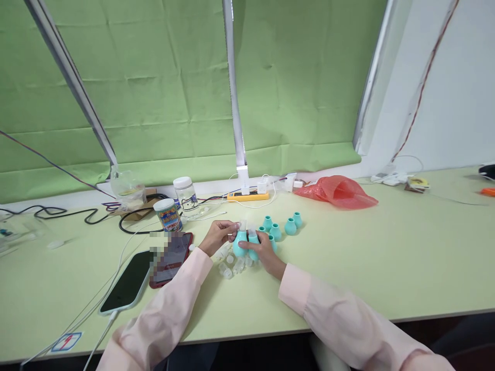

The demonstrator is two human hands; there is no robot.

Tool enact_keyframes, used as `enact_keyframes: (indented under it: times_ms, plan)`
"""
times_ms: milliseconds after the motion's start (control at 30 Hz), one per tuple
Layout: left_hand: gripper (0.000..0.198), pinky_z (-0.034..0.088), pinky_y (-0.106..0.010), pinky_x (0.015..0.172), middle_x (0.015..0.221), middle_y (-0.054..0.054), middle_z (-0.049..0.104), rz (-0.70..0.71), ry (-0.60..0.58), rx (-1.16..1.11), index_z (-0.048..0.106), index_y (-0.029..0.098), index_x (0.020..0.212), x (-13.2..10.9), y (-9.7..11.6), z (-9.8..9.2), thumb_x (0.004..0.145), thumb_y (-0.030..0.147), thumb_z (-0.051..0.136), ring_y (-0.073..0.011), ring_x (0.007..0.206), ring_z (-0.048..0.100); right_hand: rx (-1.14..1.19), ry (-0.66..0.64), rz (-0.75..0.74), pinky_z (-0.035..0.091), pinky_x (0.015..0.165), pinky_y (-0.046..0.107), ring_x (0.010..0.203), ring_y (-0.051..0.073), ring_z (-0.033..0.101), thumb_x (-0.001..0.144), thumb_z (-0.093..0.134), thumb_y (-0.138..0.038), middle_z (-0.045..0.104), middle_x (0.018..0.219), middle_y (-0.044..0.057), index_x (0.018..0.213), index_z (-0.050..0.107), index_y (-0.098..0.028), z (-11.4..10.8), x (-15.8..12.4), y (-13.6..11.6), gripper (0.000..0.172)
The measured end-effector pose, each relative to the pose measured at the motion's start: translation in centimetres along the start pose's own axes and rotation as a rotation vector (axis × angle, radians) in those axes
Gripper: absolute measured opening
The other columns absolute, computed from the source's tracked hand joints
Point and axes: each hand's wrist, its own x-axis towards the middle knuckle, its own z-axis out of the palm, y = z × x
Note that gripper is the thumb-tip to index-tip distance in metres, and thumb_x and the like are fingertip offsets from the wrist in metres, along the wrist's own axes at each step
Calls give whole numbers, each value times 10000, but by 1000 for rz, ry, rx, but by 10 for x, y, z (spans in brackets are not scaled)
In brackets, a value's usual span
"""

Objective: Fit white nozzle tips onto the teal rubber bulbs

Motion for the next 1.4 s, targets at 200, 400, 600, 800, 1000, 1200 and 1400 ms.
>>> enact_keyframes:
  times_ms: [200, 400, 600, 800, 1000, 1200, 1400]
  plan:
    - [256, 332, -206, 414, 482, 21, 480, 41, 22, 43, 568, 98, 608, 3, -6, -4, 609, 354, 590, -44, 391, 405, 87, 6, 57, 393, 558, 253, 595, 144, 521, 537, 629, -302, 575, 642, 9, 746, 588, -141, -2, 2, 1, 267]
    - [234, 394, -228, 468, 637, -35, 563, 345, 267, 489, 620, 144, 722, 4, -11, 3, 667, 349, 523, -101, 528, 481, -16, 123, 38, 360, 521, 233, 539, 115, 478, 529, 627, -333, 529, 564, -16, 641, 573, -129, -7, 6, 6, 239]
    - [205, 424, -262, 587, 691, -49, 581, 526, 285, 766, 626, 191, 728, 1, -14, 5, 718, 320, 466, -129, 622, 503, 8, 150, 55, 377, 566, 242, 598, 130, 505, 545, 611, -356, 558, 620, 0, 660, 565, -137, -5, 6, 5, 252]
    - [194, 428, -246, 565, 677, -47, 578, 492, 189, 782, 614, 175, 711, 0, -3, 1, 711, 307, 473, -133, 635, 514, 43, 120, 96, 396, 570, 257, 578, 146, 533, 529, 618, -390, 580, 599, 14, 693, 580, -131, -6, 5, 4, 309]
    - [159, 410, -209, 534, 678, -37, 570, 427, 131, 813, 575, 155, 703, -1, 5, -2, 711, 262, 458, -120, 642, 514, 44, 111, 139, 406, 557, 264, 546, 148, 539, 543, 605, -380, 582, 580, 16, 691, 573, -131, -6, 5, 6, 292]
    - [164, 371, -196, 485, 579, 7, 511, 351, 81, 790, 498, 168, 756, -1, 1, 1, 743, 301, 402, -87, 538, 464, -3, 175, 103, 395, 538, 240, 569, 137, 520, 518, 616, -372, 555, 576, 2, 611, 567, -132, -6, 6, 7, 262]
    - [270, 358, -198, 421, 455, 61, 416, 55, -129, 138, 418, 175, 788, 1, -2, 0, 713, 434, 420, -66, 395, 404, 44, 86, 93, 406, 548, 251, 569, 148, 529, 522, 620, -344, 567, 596, 5, 656, 578, -146, -4, 2, -1, 244]
